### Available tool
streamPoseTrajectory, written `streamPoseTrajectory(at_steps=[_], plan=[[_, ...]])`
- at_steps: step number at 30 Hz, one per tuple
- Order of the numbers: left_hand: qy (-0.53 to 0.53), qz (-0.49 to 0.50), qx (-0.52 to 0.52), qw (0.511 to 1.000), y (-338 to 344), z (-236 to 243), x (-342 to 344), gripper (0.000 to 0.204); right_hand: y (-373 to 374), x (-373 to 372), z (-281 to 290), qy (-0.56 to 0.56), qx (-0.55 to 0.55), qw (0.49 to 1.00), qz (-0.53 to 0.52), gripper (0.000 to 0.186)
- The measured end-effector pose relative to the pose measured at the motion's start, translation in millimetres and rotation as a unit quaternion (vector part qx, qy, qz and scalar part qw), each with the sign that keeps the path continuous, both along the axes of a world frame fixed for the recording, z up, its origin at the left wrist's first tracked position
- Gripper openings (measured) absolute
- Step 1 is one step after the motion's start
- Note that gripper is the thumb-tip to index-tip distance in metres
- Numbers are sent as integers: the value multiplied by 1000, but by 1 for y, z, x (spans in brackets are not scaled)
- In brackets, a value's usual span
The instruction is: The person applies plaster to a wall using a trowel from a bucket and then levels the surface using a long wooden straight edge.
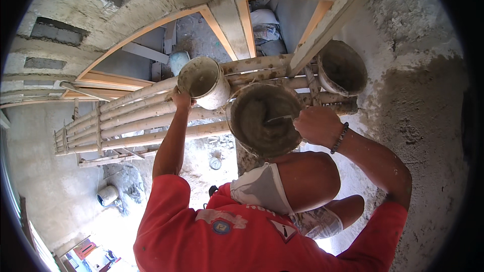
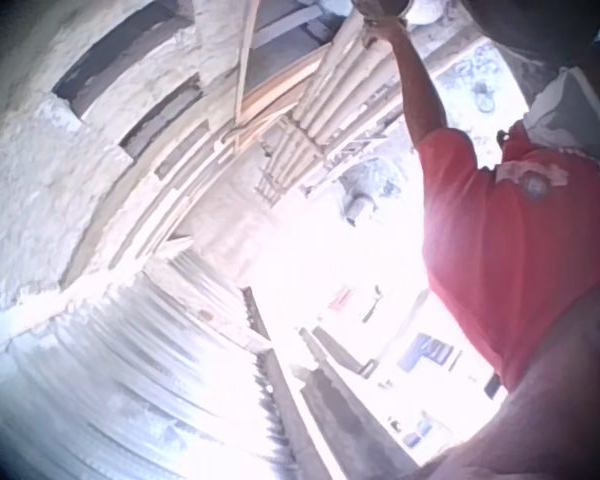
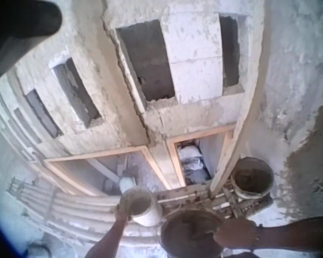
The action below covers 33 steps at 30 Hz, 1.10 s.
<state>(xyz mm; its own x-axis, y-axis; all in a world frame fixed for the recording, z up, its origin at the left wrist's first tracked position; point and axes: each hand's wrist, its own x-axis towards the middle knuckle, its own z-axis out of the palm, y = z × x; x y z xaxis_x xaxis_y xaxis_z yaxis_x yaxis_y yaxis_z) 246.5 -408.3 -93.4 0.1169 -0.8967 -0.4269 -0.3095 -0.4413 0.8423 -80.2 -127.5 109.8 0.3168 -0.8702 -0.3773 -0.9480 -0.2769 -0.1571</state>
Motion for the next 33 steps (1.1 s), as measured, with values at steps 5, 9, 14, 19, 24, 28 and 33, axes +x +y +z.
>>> streamPoseTrajectory(at_steps=[5, 9, 14, 19, 24, 28, 33], plan=[[69, 42, 65, 995, -5, -17, 5, 29, 1, 8, -40, 17, 68, 998, -10, 13], [83, 28, 88, 992, 2, -15, 5, 31, -1, 6, -29, 24, 23, 999, -26, 14], [156, 40, 198, 967, 18, 2, -1, 37, -14, -3, 16, 43, -93, 992, -72, 15], [235, 98, 169, 952, 9, -23, 3, 40, -37, 9, -46, 60, -72, 993, -71, 14], [246, 112, 84, 959, 22, -16, -15, 43, -8, 8, -87, 27, 17, 996, -79, 13], [292, 121, 71, 946, 20, -24, -10, 40, -3, 13, -49, 26, 79, 995, -52, 13], [238, 82, 48, 967, 5, -19, -31, 40, -19, 7, 28, 17, 41, 997, -70, 17]])
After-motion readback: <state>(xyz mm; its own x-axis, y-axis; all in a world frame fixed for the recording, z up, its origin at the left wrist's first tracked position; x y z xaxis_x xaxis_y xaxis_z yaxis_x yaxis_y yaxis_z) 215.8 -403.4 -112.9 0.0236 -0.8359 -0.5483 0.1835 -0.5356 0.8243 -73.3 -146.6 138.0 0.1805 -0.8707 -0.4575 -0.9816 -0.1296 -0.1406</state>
